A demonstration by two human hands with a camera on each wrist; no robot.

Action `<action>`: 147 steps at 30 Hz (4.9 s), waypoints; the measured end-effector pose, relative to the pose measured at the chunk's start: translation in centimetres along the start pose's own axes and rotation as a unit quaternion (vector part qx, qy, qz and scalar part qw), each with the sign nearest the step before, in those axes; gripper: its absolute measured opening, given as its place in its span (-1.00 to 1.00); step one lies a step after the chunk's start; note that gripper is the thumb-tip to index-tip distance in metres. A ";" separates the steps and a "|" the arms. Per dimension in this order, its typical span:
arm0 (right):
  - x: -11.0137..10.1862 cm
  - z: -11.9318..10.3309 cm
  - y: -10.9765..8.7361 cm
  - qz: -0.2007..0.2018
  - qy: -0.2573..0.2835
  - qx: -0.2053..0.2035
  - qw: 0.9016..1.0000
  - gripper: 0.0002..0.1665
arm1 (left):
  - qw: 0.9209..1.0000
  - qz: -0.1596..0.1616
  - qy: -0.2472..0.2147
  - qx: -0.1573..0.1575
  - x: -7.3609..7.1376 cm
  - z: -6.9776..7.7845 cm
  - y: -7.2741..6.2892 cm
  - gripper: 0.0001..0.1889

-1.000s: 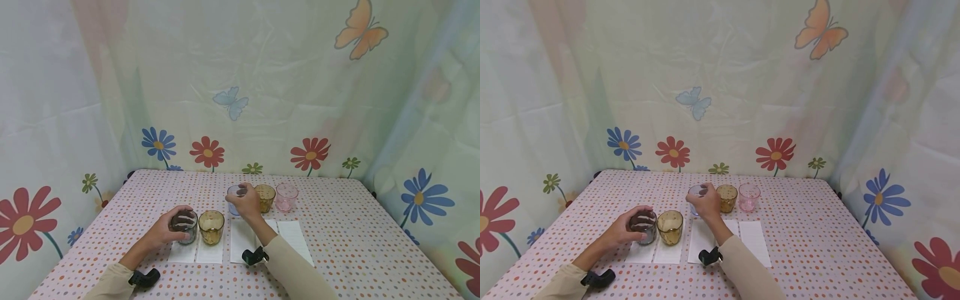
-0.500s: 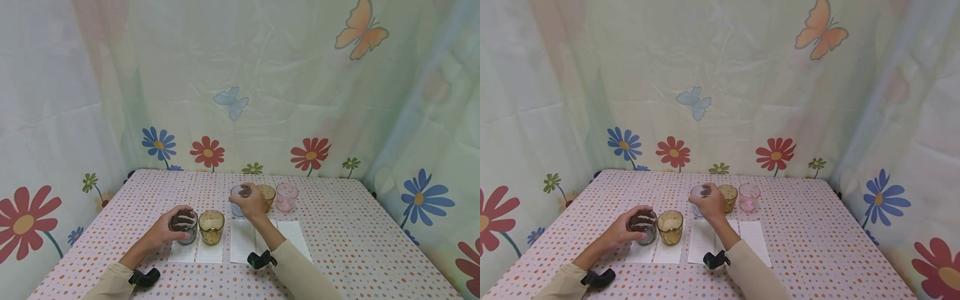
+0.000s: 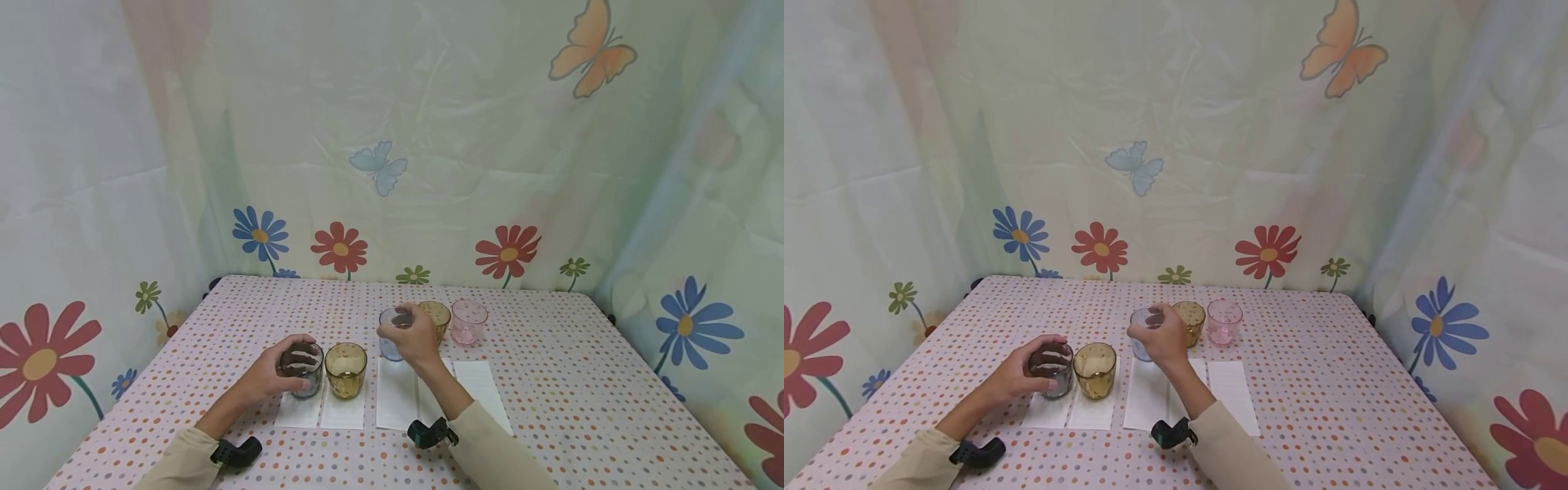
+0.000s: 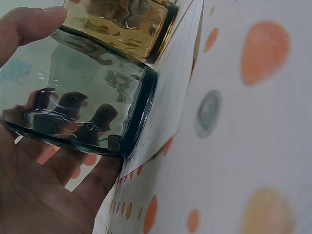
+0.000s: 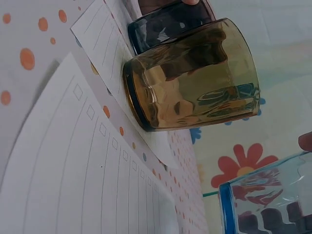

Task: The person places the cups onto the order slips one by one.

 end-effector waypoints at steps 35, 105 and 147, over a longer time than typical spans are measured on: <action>-0.6 0.7 -2.7 -0.094 -0.054 -0.019 0.994 -0.34 | 1.000 0.007 0.008 -0.003 0.0 0.2 0.0 -0.29; 0.7 2.1 -4.7 -0.229 -0.054 0.047 0.971 -0.23 | 1.000 -0.002 0.002 0.005 0.0 0.3 -0.1 -0.30; -5.7 -1.3 -1.3 -0.025 -0.134 -0.041 0.990 -0.30 | 1.000 -0.001 -0.001 0.008 0.0 0.1 0.0 -0.31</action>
Point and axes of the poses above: each hand's wrist, its own y-axis towards the middle knuckle, its own x-axis out of the palm, z = x × y, the point moved 9 cm from there along y, towards the middle knuckle, and after that the axes turned 5 degrees about x, right-handed, at the moved point
